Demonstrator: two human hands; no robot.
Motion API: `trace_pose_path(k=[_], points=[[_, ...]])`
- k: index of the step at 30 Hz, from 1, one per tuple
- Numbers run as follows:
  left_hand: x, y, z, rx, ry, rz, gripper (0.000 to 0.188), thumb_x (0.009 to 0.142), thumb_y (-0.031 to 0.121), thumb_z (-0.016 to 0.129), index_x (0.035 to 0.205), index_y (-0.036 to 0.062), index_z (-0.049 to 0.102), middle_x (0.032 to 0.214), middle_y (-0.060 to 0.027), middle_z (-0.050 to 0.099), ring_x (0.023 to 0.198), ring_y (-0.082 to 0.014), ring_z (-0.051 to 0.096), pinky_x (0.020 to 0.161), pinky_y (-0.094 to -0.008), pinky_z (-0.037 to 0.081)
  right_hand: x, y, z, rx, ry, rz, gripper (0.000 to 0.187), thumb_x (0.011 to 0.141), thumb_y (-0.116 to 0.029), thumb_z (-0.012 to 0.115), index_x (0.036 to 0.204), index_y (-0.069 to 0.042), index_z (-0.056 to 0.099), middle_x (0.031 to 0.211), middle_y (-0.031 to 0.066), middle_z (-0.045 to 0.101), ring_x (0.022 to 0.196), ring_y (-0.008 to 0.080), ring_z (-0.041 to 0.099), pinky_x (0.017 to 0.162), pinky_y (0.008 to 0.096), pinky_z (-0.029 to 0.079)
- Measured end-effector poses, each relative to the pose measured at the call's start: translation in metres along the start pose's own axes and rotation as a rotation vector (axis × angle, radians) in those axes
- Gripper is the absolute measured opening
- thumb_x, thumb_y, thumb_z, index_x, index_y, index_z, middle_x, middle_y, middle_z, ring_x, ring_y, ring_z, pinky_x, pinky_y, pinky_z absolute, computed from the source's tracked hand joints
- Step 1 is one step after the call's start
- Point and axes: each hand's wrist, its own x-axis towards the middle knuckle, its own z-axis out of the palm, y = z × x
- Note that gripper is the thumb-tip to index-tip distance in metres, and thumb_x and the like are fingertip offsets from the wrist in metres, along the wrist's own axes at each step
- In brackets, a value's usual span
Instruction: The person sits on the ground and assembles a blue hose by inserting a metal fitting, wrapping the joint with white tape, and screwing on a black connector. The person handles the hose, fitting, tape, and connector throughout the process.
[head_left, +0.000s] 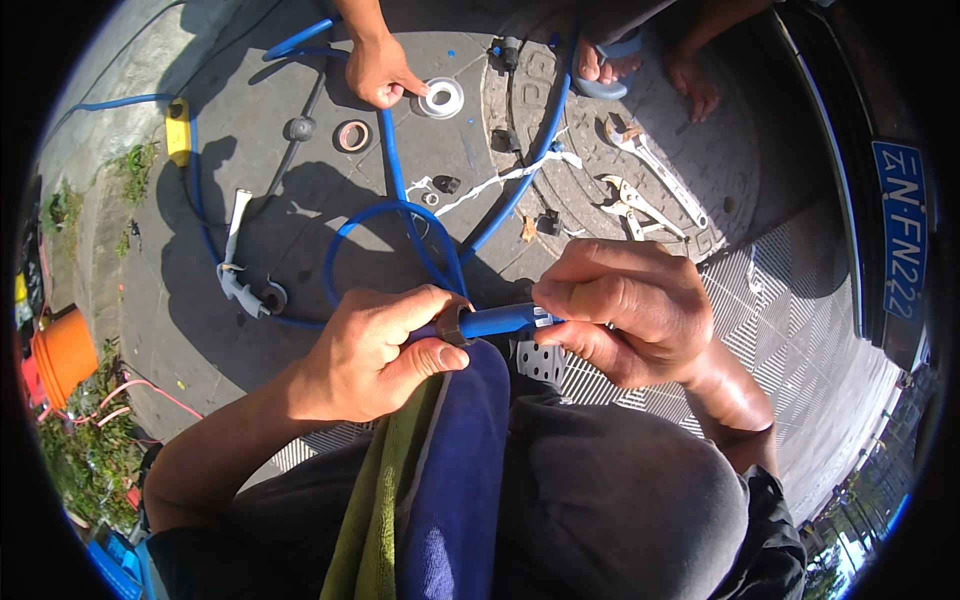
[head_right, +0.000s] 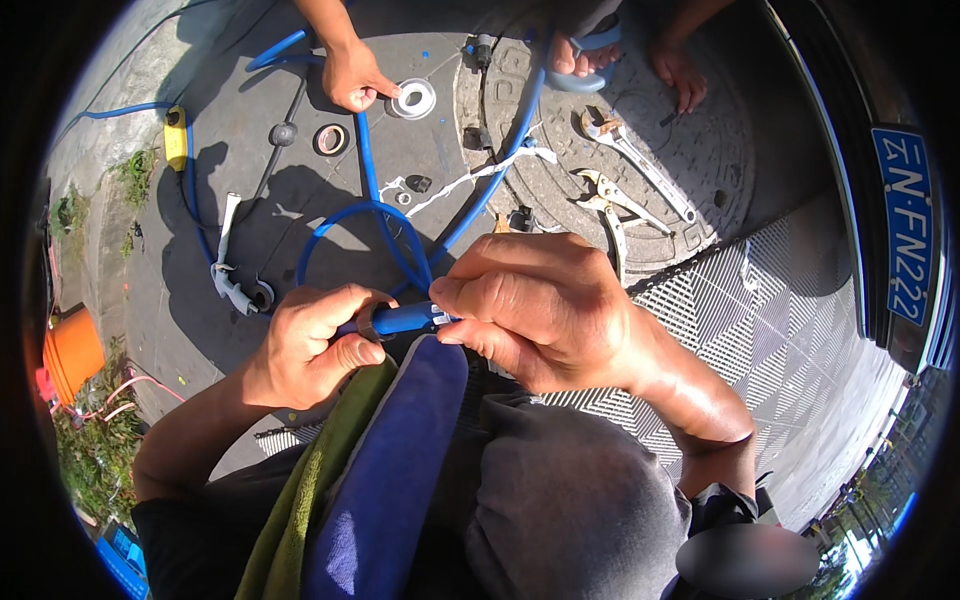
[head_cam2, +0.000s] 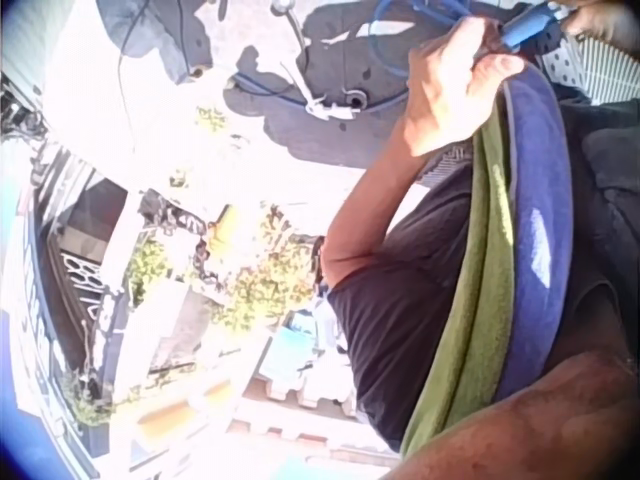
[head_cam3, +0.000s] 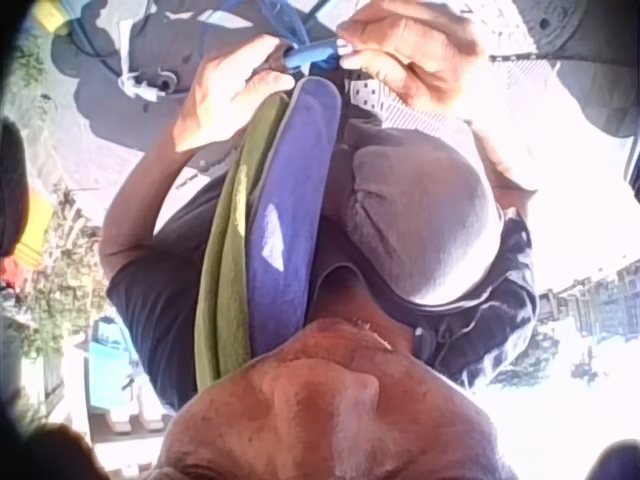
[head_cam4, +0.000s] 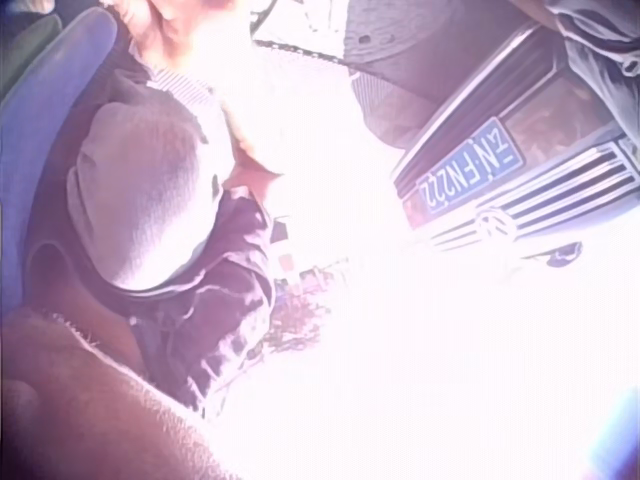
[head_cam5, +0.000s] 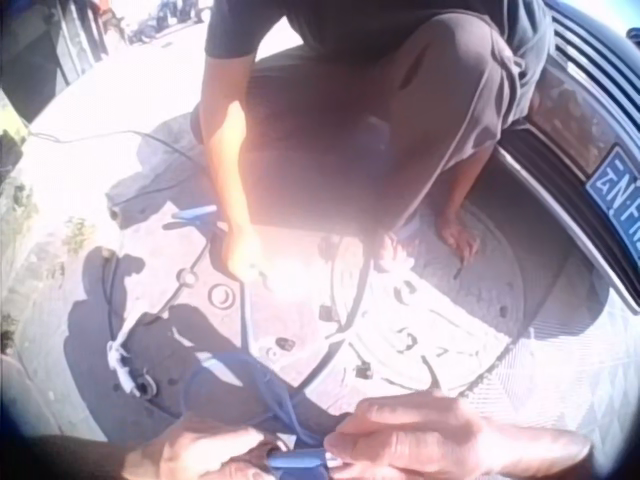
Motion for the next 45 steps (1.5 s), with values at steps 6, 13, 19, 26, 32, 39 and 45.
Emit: trace_pose_path(k=[6,13,19,26,32,39,45], points=[[-0.002,0.002,0.002,-0.108,0.005,-0.033,0.047,0.099,0.033,0.077,0.126,-0.0039,0.069,0.073,-0.0047,0.062,0.062,-0.0130,0.056,0.060,-0.0310,0.047,0.000,0.002,0.006,0.051,0.029,0.008,0.023,0.088,-0.009,0.085,0.099,0.006,0.072,0.089,0.0196,0.072,0.072,0.0312,0.073,0.058,0.0374,0.057],[0.004,-0.005,-0.002,0.063,0.023,-0.080,0.037,0.098,0.021,0.075,0.127,-0.0020,0.069,0.075,-0.0107,0.065,0.065,-0.0212,0.065,0.064,-0.0335,0.051,0.002,0.005,0.014,-0.022,-0.011,0.028,0.022,0.087,-0.006,0.085,0.100,0.006,0.071,0.092,0.0187,0.072,0.073,0.0311,0.073,0.060,0.0366,0.059],[0.000,-0.017,-0.013,0.163,0.037,-0.024,0.027,0.089,0.011,0.081,0.108,-0.0018,0.066,0.087,-0.0159,0.069,0.076,-0.0310,0.071,0.067,-0.0385,0.054,-0.002,0.003,0.029,-0.103,0.052,0.008,0.022,0.084,-0.001,0.084,0.099,0.007,0.070,0.092,0.0174,0.071,0.072,0.0303,0.072,0.058,0.0370,0.058],[-0.002,-0.020,0.005,0.113,0.060,0.127,0.032,0.094,0.021,0.078,0.111,-0.0028,0.065,0.085,-0.0116,0.067,0.073,-0.0294,0.069,0.067,-0.0376,0.054,0.001,-0.008,0.028,-0.115,0.074,-0.003,0.023,0.083,0.001,0.084,0.100,0.008,0.070,0.091,0.0180,0.069,0.070,0.0310,0.071,0.056,0.0375,0.057],[-0.001,-0.016,-0.001,0.123,0.040,0.152,0.038,0.095,0.028,0.078,0.113,-0.0049,0.068,0.078,-0.0098,0.065,0.066,-0.0272,0.068,0.063,-0.0365,0.053,-0.004,-0.010,0.029,-0.087,0.062,0.033,0.021,0.086,-0.001,0.083,0.099,0.007,0.069,0.092,0.0183,0.070,0.072,0.0307,0.073,0.057,0.0375,0.058],[0.002,-0.015,0.002,0.086,0.024,0.134,0.040,0.095,0.029,0.078,0.114,-0.0055,0.069,0.077,-0.0105,0.064,0.067,-0.0275,0.067,0.063,-0.0365,0.052,-0.004,-0.010,0.031,-0.082,0.060,0.045,0.023,0.086,-0.003,0.083,0.100,0.008,0.069,0.091,0.0186,0.070,0.072,0.0313,0.073,0.056,0.0373,0.058],[0.011,-0.001,0.005,0.068,-0.078,0.142,0.038,0.087,0.012,0.082,0.118,-0.0007,0.064,0.096,-0.0169,0.072,0.086,-0.0356,0.073,0.073,-0.0419,0.057,-0.002,-0.009,0.036,-0.063,0.052,0.049,0.024,0.084,-0.003,0.084,0.100,0.007,0.069,0.091,0.0183,0.070,0.073,0.0317,0.073,0.056,0.0372,0.058]])
